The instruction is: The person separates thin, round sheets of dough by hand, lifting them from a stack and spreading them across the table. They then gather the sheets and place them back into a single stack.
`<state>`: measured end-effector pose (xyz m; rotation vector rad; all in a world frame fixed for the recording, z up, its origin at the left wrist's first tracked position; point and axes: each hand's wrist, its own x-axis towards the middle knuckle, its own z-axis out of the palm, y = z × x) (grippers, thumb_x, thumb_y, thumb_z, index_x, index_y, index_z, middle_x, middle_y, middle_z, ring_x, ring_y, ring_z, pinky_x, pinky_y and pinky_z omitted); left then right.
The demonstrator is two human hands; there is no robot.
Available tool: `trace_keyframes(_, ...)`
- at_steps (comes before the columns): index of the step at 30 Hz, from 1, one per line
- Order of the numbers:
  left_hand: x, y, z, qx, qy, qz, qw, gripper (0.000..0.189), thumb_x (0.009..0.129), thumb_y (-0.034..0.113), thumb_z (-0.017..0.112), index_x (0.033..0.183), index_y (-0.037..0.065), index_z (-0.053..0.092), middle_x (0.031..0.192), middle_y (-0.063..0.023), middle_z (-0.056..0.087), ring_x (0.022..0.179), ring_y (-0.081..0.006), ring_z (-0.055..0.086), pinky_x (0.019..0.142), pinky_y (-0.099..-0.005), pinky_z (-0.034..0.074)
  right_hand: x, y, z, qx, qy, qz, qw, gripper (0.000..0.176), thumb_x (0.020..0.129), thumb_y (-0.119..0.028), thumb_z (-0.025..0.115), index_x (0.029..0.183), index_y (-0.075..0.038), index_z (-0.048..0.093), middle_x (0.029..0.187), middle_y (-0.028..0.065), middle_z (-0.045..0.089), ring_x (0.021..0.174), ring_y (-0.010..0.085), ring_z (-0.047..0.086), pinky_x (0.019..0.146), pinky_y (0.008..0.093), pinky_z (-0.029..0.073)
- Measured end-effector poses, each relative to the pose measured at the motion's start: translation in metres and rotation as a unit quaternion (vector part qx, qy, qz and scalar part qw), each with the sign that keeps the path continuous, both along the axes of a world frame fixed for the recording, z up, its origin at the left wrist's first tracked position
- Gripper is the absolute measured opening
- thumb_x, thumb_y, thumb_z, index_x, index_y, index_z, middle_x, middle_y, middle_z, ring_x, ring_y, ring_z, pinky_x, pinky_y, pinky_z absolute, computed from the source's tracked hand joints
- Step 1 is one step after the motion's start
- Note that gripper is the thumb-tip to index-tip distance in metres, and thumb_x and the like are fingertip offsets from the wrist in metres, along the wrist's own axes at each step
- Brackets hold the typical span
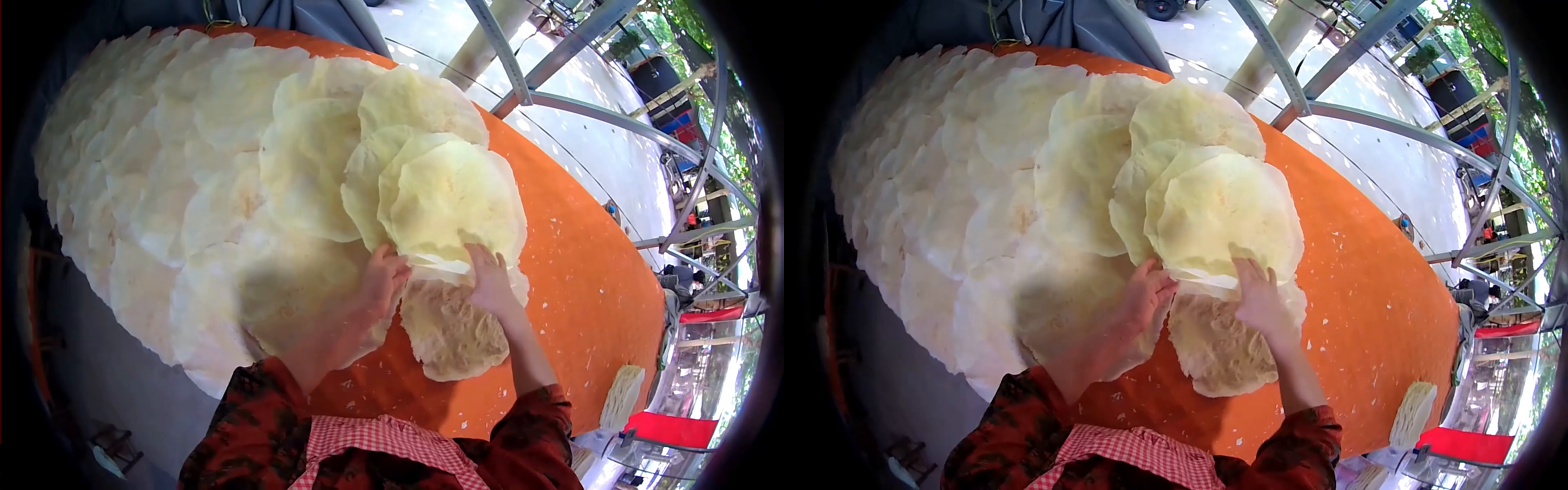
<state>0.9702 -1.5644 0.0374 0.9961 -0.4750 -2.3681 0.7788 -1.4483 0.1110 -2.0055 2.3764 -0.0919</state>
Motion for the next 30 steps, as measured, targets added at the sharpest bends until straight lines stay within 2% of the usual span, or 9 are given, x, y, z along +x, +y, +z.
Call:
trace_keyframes(4, -0.003, -0.002, 0.025, 0.009, 0.111, -0.017, 0.994, 0.054, 0.089, 0.010, 0.058, 0.135, -0.004, 0.033, 0.127, -0.0157, 0.048, 0.107, -0.0246, 0.055, 0.097, -0.0370, 0.044, 0.019, -0.024, -0.017, -0.070, 0.045, 0.030, 0.996, 0.052, 0.068, -0.005, 0.064, 0.118, -0.003, 0.050, 0.115, 0.0123, 0.059, 0.108, 0.0269, 0.058, 0.090, 0.0468, 0.045)
trace_keyframes(5, -0.005, -0.003, 0.031, 0.009, 0.137, -0.021, 0.990, 0.054, 0.088, 0.009, 0.058, 0.134, -0.004, 0.033, 0.127, -0.0158, 0.048, 0.103, -0.0245, 0.056, 0.096, -0.0355, 0.044, 0.002, -0.034, -0.029, 0.014, -0.004, -0.023, 1.000, 0.044, 0.067, -0.003, 0.063, 0.110, -0.005, 0.054, 0.100, 0.0114, 0.063, 0.091, 0.0290, 0.063, 0.074, 0.0441, 0.050)
trace_keyframes(8, 0.008, 0.007, 0.053, -0.107, -0.131, 0.036, 0.985, 0.049, 0.089, 0.011, 0.059, 0.132, 0.001, 0.038, 0.120, -0.0131, 0.054, 0.109, -0.0239, 0.053, 0.095, -0.0357, 0.045, -0.032, -0.062, 0.003, -0.128, 0.024, -0.032, 0.991, 0.030, 0.067, -0.003, 0.062, 0.096, -0.008, 0.056, 0.085, 0.0093, 0.062, 0.077, 0.0292, 0.063, 0.058, 0.0430, 0.049)
trace_keyframes(11, 0.027, 0.009, 0.019, -0.192, -0.242, 0.132, 0.942, 0.040, 0.089, 0.013, 0.060, 0.124, 0.003, 0.045, 0.116, -0.0108, 0.055, 0.105, -0.0211, 0.052, 0.093, -0.0339, 0.045, 0.001, -0.075, 0.075, -0.189, 0.040, -0.026, 0.981, 0.019, 0.068, -0.003, 0.060, 0.086, -0.010, 0.056, 0.079, 0.0085, 0.059, 0.075, 0.0281, 0.061, 0.055, 0.0420, 0.049)
trace_keyframes(17, 0.023, -0.002, -0.008, -0.089, -0.021, 0.050, 0.995, 0.028, 0.097, 0.021, 0.050, 0.118, 0.003, 0.051, 0.113, -0.0093, 0.057, 0.108, -0.0180, 0.052, 0.095, -0.0343, 0.044, 0.064, -0.085, -0.051, -0.214, -0.005, 0.037, 0.976, 0.015, 0.067, -0.003, 0.057, 0.081, -0.009, 0.054, 0.078, 0.0070, 0.057, 0.072, 0.0270, 0.059, 0.055, 0.0384, 0.049)
trace_keyframes(20, 0.026, -0.007, -0.007, -0.058, -0.011, 0.046, 0.997, 0.031, 0.101, 0.029, 0.042, 0.119, 0.005, 0.052, 0.112, -0.0082, 0.058, 0.106, -0.0177, 0.054, 0.093, -0.0332, 0.045, 0.084, -0.089, -0.065, -0.181, -0.039, 0.023, 0.982, 0.015, 0.068, -0.004, 0.058, 0.081, -0.009, 0.054, 0.079, 0.0065, 0.057, 0.075, 0.0270, 0.059, 0.057, 0.0388, 0.050)
trace_keyframes(24, 0.032, -0.002, 0.024, -0.186, -0.014, 0.029, 0.982, 0.040, 0.102, 0.038, 0.036, 0.123, 0.007, 0.052, 0.112, -0.0062, 0.059, 0.104, -0.0172, 0.055, 0.094, -0.0319, 0.043, 0.102, -0.088, -0.041, -0.241, -0.040, 0.023, 0.970, 0.022, 0.070, -0.006, 0.062, 0.091, -0.007, 0.054, 0.084, 0.0073, 0.060, 0.079, 0.0293, 0.061, 0.061, 0.0422, 0.051)
trace_keyframes(26, 0.028, -0.012, 0.030, -0.011, -0.002, 0.030, 0.999, 0.045, 0.102, 0.042, 0.034, 0.125, 0.007, 0.051, 0.113, -0.0057, 0.059, 0.105, -0.0166, 0.054, 0.095, -0.0319, 0.041, 0.105, -0.089, -0.042, -0.225, -0.013, 0.006, 0.974, 0.025, 0.073, -0.010, 0.062, 0.096, -0.007, 0.054, 0.090, 0.0081, 0.061, 0.083, 0.0305, 0.062, 0.064, 0.0446, 0.052)
trace_keyframes(30, 0.022, -0.018, 0.033, -0.119, -0.038, 0.020, 0.992, 0.040, 0.100, 0.040, 0.040, 0.122, 0.008, 0.052, 0.110, -0.0045, 0.060, 0.097, -0.0163, 0.056, 0.088, -0.0322, 0.045, 0.049, -0.099, -0.073, -0.048, -0.065, -0.141, 0.987, 0.024, 0.079, -0.013, 0.057, 0.103, -0.011, 0.058, 0.096, 0.0162, 0.065, 0.088, 0.0351, 0.064, 0.070, 0.0486, 0.053)
